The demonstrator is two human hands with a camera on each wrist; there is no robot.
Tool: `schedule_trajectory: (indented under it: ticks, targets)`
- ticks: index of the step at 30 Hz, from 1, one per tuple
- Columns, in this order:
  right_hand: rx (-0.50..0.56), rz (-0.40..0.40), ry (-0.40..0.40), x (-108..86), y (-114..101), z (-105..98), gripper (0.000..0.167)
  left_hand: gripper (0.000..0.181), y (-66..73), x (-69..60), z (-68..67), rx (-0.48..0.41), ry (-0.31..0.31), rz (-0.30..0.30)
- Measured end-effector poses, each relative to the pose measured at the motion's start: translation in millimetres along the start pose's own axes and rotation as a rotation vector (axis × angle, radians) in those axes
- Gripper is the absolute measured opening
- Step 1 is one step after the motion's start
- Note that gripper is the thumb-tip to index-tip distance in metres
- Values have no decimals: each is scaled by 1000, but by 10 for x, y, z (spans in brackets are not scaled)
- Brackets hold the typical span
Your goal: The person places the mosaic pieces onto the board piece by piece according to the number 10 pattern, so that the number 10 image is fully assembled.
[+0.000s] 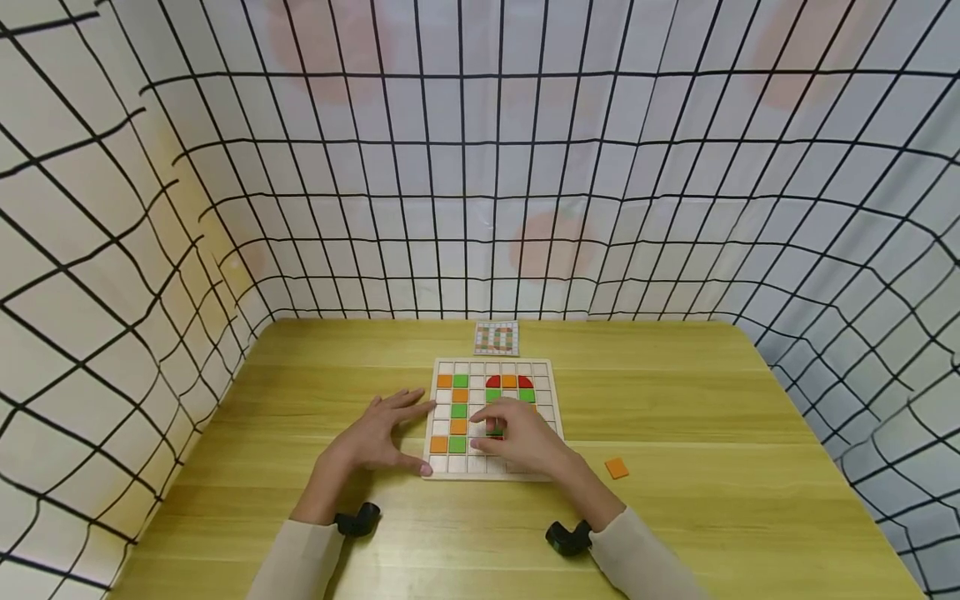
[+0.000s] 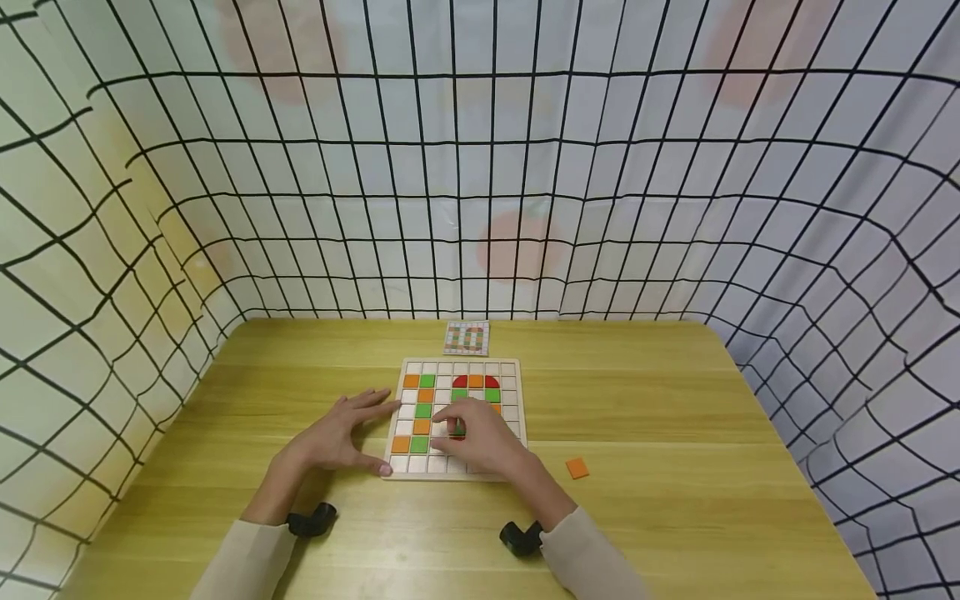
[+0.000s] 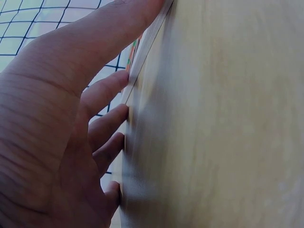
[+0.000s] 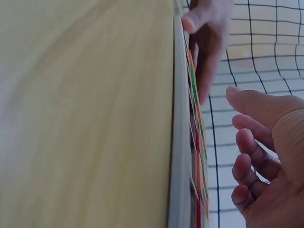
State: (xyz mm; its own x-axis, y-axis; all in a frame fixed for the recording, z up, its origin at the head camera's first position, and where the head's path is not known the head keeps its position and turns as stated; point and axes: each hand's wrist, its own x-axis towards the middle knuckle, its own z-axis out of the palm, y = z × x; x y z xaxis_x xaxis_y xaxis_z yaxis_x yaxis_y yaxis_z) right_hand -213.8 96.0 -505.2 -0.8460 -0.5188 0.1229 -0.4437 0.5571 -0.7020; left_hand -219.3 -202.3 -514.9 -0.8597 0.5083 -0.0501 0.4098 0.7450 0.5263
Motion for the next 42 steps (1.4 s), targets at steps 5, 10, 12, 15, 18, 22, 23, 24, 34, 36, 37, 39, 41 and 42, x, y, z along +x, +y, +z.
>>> schedule_trajectory:
  ticks: [5, 10, 12, 15, 18, 22, 23, 24, 34, 36, 37, 39, 41, 42]
  targets:
    - [1, -1, 44, -141, 108, -198, 31, 107, -12, 8, -2, 0, -1, 0]
    - [-49, -3, 67, -281, 251, -375, 33, 108, -20, 12, 12, 2, 0, 2]
    - [-61, 2, 77, -343, 301, -446, 35, 108, -16, 14, 13, -1, 0, 2]
    - [-67, 36, 92, -448, 379, -540, 36, 108, -8, 14, 11, -6, -1, 1]
    - [-86, 89, 106, -559, 473, -620, 37, 107, 6, 14, 3, -12, -4, 2]
    - [-109, 139, 111, -698, 621, -698, 40, 108, 14, 8, -4, -14, -4, -3]
    - [-110, 151, 111, -732, 654, -718, 41, 108, 11, 6, -4, -12, -4, -5]
    - [-103, 160, 114, -764, 686, -740, 42, 108, 12, 5, -4, -12, -3, -5]
    - [-167, 133, 115, -1019, 911, -976, 53, 108, -6, 5, -18, -8, 10, 5]
    - [-178, 127, 105, -1049, 939, -1003, 56, 107, -3, 6, -23, -8, 11, 3]
    - [-179, 123, 98, -1065, 948, -1015, 57, 108, -1, 5, -24, -8, 12, 4]
    - [-180, 113, 89, -1101, 977, -1032, 58, 108, -5, 4, -21, -11, 10, -1]
    - [-175, 98, 85, -1141, 1003, -1042, 58, 108, -6, 2, -14, -11, 8, -1]
    - [-169, 88, 83, -1161, 1014, -1048, 57, 108, -8, 2, -10, -10, 7, -1]
